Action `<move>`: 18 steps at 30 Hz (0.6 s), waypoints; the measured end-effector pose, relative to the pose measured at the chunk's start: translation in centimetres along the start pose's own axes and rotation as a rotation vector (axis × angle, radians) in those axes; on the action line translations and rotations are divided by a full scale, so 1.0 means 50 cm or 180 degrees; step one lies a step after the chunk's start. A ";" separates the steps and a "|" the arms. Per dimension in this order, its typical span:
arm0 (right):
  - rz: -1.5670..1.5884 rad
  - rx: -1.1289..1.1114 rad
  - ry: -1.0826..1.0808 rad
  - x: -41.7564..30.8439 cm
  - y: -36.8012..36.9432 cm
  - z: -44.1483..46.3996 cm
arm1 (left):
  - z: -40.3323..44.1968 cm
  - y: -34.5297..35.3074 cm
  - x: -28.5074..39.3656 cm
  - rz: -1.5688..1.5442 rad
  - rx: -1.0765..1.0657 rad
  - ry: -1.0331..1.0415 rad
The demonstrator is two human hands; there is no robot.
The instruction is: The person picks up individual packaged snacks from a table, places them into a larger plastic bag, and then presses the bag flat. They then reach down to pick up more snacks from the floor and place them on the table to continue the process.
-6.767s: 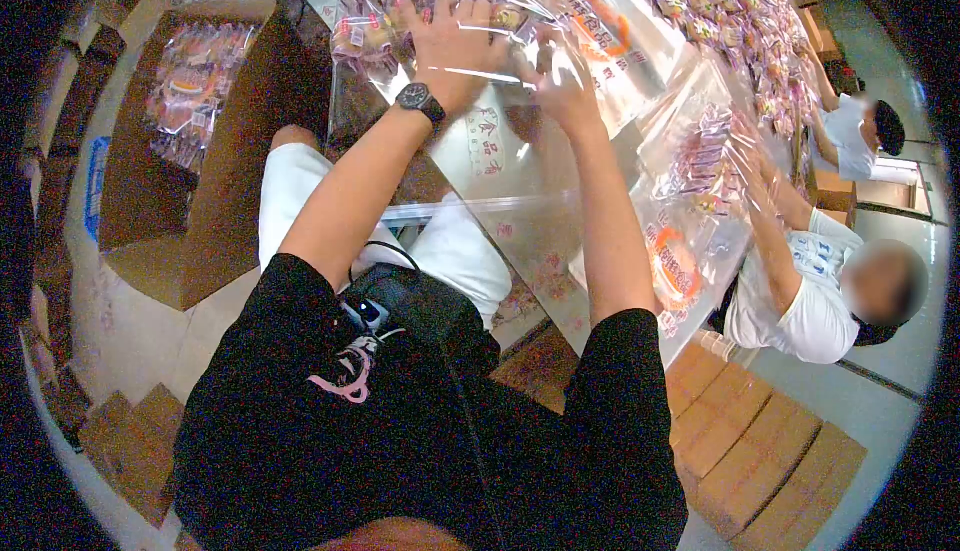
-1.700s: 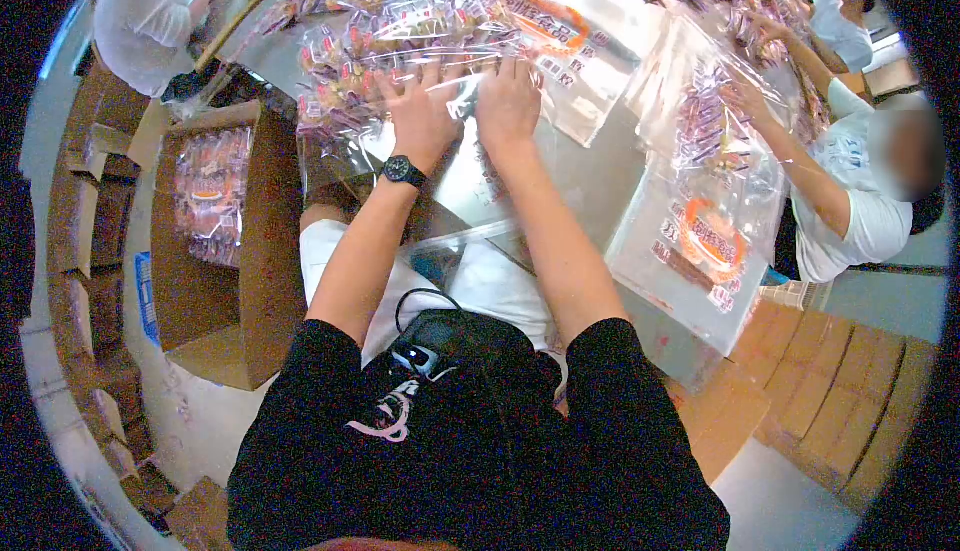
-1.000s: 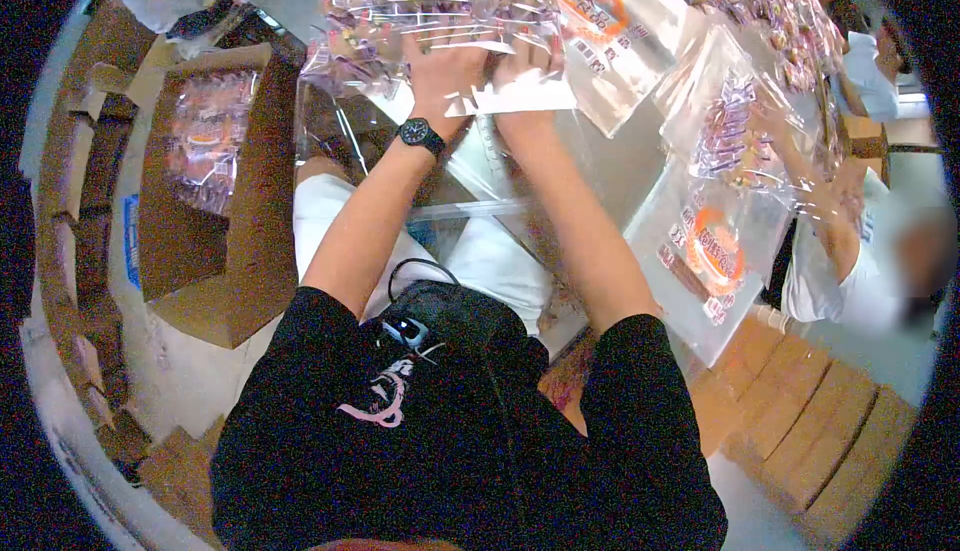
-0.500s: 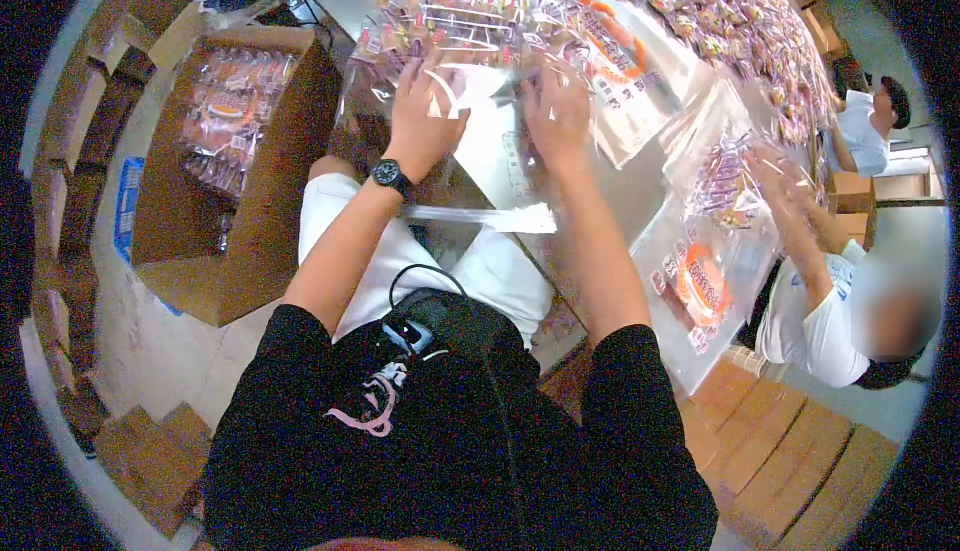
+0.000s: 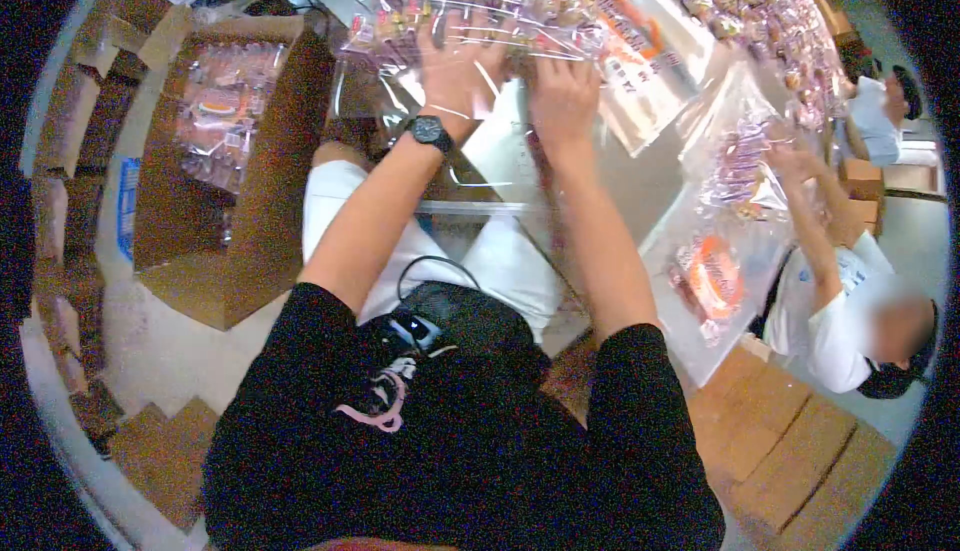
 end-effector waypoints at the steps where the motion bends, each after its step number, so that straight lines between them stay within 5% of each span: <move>1: 0.0112 0.0150 0.0054 -0.003 0.006 -0.004 | -0.003 0.007 -0.003 0.0377 0.0045 0.0138; 8: -0.0041 0.0258 0.0394 -0.047 0.008 0.006 | -0.002 0.006 0.003 0.0419 0.0277 0.0118; 16: 0.0352 -0.0286 0.0906 -0.051 -0.011 0.017 | 0.018 -0.038 -0.011 0.0248 -0.0684 0.0417; 18: 0.0287 0.0138 0.0707 -0.079 -0.030 -0.003 | 0.006 -0.059 -0.032 0.0004 -0.0058 0.0494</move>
Point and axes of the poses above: each hand's wrist, its own z-axis towards the middle knuckle, its own y-axis out of the palm, x = y × z, the point moved 4 cm from there along z, towards the middle knuckle, and after that the axes turned 7 degrees about z, right-handed, at the moved point
